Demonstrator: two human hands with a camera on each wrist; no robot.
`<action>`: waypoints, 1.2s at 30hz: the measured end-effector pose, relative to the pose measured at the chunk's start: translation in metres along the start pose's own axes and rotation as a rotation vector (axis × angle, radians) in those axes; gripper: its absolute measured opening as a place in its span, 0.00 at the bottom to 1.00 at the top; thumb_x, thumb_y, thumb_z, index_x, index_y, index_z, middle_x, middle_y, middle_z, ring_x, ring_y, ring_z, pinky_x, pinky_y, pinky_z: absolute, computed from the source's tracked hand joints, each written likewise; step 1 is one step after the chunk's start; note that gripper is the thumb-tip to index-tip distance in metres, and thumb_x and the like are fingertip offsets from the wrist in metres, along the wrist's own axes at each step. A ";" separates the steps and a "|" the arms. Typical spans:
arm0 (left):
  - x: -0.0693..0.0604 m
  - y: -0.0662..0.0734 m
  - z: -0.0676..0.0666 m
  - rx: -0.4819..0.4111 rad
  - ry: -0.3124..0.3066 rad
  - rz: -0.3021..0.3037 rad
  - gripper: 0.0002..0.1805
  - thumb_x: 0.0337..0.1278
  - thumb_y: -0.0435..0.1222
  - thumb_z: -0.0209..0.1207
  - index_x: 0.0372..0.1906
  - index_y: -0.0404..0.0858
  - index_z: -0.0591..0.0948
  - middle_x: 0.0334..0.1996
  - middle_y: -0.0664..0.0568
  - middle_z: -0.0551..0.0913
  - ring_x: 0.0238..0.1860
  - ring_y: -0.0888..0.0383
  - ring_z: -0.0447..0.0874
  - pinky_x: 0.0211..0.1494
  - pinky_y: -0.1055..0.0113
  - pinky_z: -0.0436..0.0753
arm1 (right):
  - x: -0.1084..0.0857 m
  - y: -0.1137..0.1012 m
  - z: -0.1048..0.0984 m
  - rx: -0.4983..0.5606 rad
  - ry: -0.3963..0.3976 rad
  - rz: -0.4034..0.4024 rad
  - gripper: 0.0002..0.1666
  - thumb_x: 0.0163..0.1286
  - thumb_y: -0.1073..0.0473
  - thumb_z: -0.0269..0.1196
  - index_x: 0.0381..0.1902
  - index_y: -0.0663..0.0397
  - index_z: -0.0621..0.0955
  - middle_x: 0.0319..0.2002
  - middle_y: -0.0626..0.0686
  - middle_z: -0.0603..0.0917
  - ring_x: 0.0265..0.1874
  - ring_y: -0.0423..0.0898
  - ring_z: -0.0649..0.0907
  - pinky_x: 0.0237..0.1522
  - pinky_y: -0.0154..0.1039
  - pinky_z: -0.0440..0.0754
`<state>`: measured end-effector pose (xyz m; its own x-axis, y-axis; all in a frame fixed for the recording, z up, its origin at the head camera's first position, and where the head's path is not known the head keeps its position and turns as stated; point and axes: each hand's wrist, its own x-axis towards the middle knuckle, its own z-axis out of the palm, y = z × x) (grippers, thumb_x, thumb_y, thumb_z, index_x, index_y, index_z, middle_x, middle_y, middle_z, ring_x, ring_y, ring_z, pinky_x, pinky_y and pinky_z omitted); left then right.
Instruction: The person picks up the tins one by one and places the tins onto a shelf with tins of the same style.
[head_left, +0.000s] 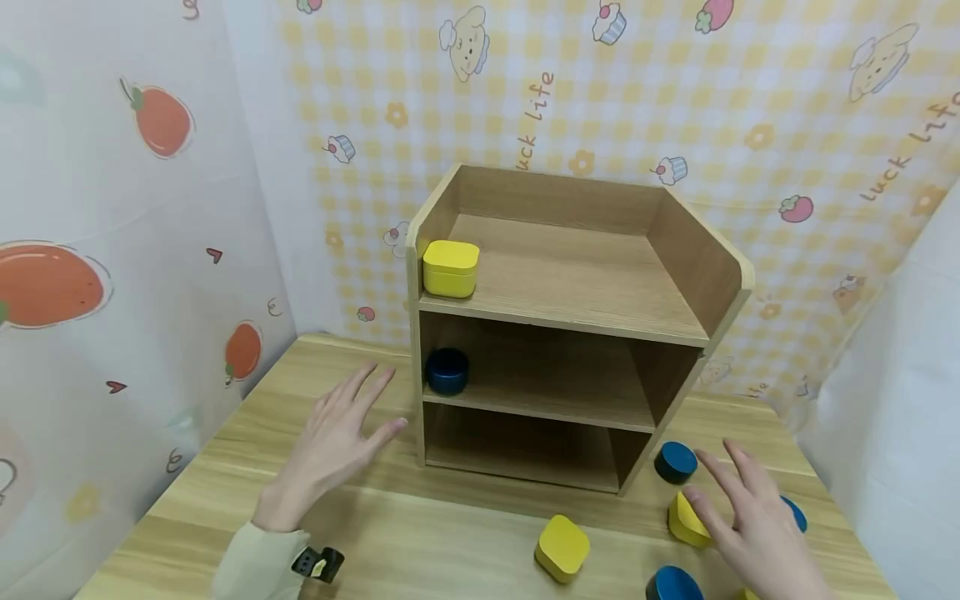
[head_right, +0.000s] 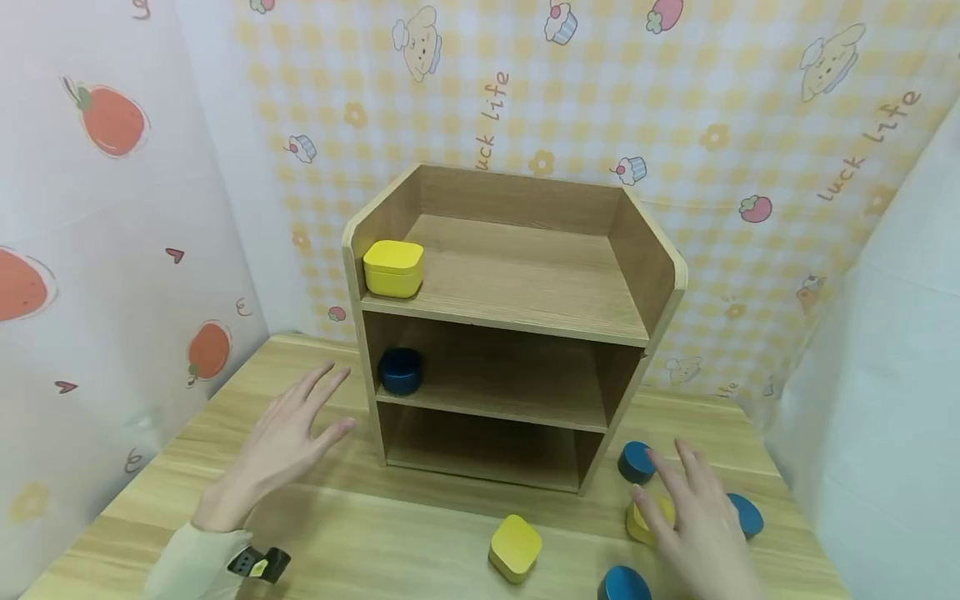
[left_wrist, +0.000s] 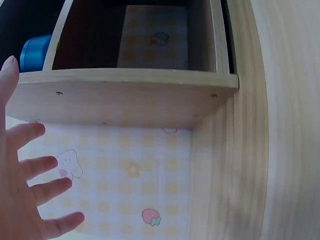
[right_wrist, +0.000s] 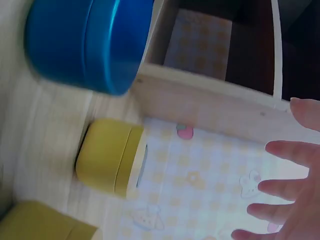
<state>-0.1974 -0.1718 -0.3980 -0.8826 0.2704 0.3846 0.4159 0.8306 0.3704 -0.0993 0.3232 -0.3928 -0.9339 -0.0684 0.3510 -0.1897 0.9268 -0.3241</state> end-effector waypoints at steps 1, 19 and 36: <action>0.001 0.001 0.000 -0.019 0.004 -0.005 0.40 0.65 0.62 0.51 0.77 0.51 0.57 0.74 0.43 0.55 0.72 0.38 0.53 0.67 0.34 0.53 | 0.000 -0.003 0.000 0.030 0.018 -0.020 0.29 0.71 0.50 0.61 0.65 0.58 0.72 0.67 0.72 0.61 0.60 0.76 0.63 0.43 0.77 0.65; 0.018 0.022 0.018 -0.440 0.255 0.042 0.23 0.67 0.42 0.59 0.63 0.38 0.75 0.57 0.47 0.77 0.54 0.50 0.76 0.51 0.50 0.76 | -0.005 -0.052 0.037 0.404 0.112 -0.120 0.20 0.66 0.69 0.65 0.55 0.51 0.80 0.55 0.49 0.77 0.53 0.30 0.73 0.41 0.33 0.81; 0.032 0.034 0.053 -0.720 0.432 -0.128 0.11 0.67 0.35 0.59 0.48 0.31 0.79 0.38 0.46 0.80 0.38 0.57 0.77 0.40 0.72 0.77 | -0.018 -0.080 0.072 0.616 -0.171 0.054 0.24 0.63 0.62 0.69 0.57 0.48 0.77 0.55 0.50 0.78 0.54 0.50 0.77 0.46 0.39 0.81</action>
<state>-0.2229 -0.1093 -0.4182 -0.8319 -0.1358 0.5380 0.4859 0.2897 0.8246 -0.0895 0.2240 -0.4362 -0.9724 -0.1329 0.1916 -0.2332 0.5519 -0.8007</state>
